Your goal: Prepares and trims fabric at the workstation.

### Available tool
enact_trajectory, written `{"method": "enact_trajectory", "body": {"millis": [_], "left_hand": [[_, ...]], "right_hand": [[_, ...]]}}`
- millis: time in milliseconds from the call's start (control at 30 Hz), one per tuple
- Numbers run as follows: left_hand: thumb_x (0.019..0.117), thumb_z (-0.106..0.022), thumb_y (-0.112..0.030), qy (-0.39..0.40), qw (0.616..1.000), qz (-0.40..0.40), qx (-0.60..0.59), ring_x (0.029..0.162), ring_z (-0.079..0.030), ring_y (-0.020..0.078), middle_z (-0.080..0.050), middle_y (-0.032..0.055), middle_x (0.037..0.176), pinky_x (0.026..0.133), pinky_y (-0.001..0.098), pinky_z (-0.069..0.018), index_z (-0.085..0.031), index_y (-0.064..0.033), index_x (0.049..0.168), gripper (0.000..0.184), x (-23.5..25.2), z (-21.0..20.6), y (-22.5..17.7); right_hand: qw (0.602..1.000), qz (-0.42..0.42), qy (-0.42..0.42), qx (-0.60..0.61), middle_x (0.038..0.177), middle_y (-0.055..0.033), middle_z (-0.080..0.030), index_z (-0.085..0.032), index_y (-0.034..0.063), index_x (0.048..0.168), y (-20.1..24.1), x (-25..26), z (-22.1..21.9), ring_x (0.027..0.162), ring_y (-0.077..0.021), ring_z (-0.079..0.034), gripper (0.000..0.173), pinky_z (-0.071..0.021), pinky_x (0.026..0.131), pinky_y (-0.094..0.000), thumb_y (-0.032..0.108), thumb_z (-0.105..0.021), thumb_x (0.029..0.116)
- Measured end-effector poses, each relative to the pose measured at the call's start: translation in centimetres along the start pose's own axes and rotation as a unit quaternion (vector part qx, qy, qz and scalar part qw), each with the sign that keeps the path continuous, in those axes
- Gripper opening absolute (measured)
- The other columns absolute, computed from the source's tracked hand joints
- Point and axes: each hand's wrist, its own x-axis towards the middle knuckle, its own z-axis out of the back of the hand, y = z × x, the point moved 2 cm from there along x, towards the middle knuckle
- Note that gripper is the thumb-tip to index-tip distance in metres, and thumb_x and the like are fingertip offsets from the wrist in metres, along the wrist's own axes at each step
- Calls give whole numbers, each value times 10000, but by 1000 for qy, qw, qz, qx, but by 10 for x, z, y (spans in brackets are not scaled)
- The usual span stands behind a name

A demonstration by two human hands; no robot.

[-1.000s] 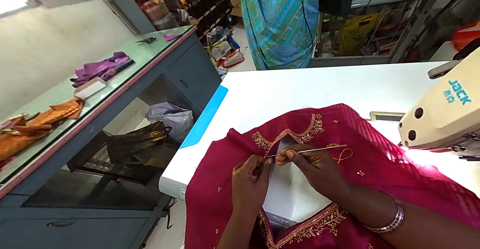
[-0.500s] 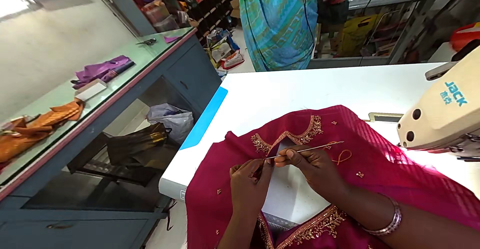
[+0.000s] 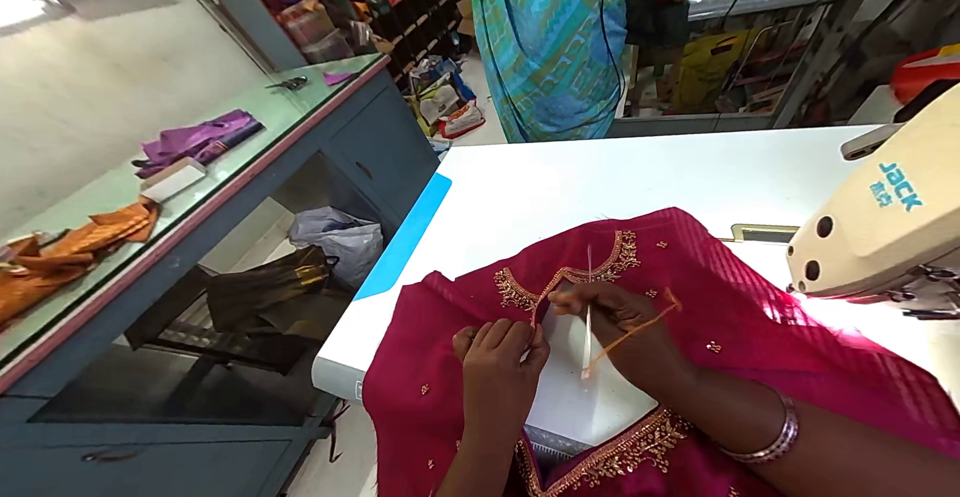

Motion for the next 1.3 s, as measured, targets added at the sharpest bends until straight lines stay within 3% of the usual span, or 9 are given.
{"method": "enact_trajectory", "body": {"millis": [100,267,533,800,900,1033,1167,1233,1300], "left_hand": [[865,-679,-198,1,997,-71,36,664,-603,177,-636,35,687,834,430,-397,-712,-95,730,172,-3,-2,-5],[873,-679,-191,-7,995,-93,21,671,-578,154,-626,21,690,852,411,-366,-731,-102,755,157,-4,-1,-5],[834,-710,-157,-21,998,-65,7,726,-635,148,-702,21,746,897,418,-368,-754,-107,773,90,-4,2,-8],[851,-674,-53,-26,996,-62,62,769,-607,171,-675,23,793,874,445,-346,-771,-135,765,153,-7,1,-11],[845,-695,11,53,995,-41,75,806,-646,234,-701,67,877,836,490,-421,-797,-108,816,159,-10,0,-4],[866,-644,-18,198,979,26,32,1013,-681,306,-721,80,1167,819,546,-527,-807,-93,1013,232,-11,9,6],[995,-520,-426,331,937,106,34,1330,-539,321,-611,-30,1439,896,634,-457,-704,-219,1323,429,-7,29,14],[1050,-439,-459,368,922,118,16,1384,-492,296,-573,-60,1483,945,643,-425,-655,-245,1390,456,-3,36,21],[1082,-439,-366,378,918,120,-36,1363,-511,279,-601,-32,1447,1006,631,-417,-685,-200,1343,395,6,39,31]], "right_hand": [[997,45,41,-38,1048,-60,-750,-727,0,977,-1,-2,-2,1008,-69,-709,97,-573,922,-218,-28,-658,916],[994,64,64,-66,999,-57,-749,-729,16,913,-1,-3,-2,1020,-90,-701,80,-550,945,-223,-38,-689,869],[976,124,76,-165,917,-43,-719,-681,54,858,-1,-3,-6,960,-123,-676,124,-528,914,-234,-41,-608,890],[958,100,99,-250,852,-35,-688,-670,71,851,-1,-4,-10,889,-157,-660,146,-536,847,-266,-50,-605,901],[960,62,87,-257,893,-80,-719,-724,41,910,1,-2,-2,916,-223,-686,144,-550,868,-348,-61,-623,894],[955,-52,53,-287,909,-71,-712,-726,49,937,3,5,9,873,-196,-672,66,-550,820,-376,0,-692,910],[926,-199,116,-298,1017,-108,-686,-693,36,1039,-3,9,13,955,-249,-642,245,-514,881,-451,160,-821,871],[919,-219,135,-298,1036,-114,-677,-685,32,1066,-2,10,13,984,-251,-641,262,-517,893,-445,142,-820,871],[918,-240,129,-287,1027,-118,-666,-661,27,1066,1,12,13,945,-239,-636,274,-525,848,-424,118,-823,865]]}}
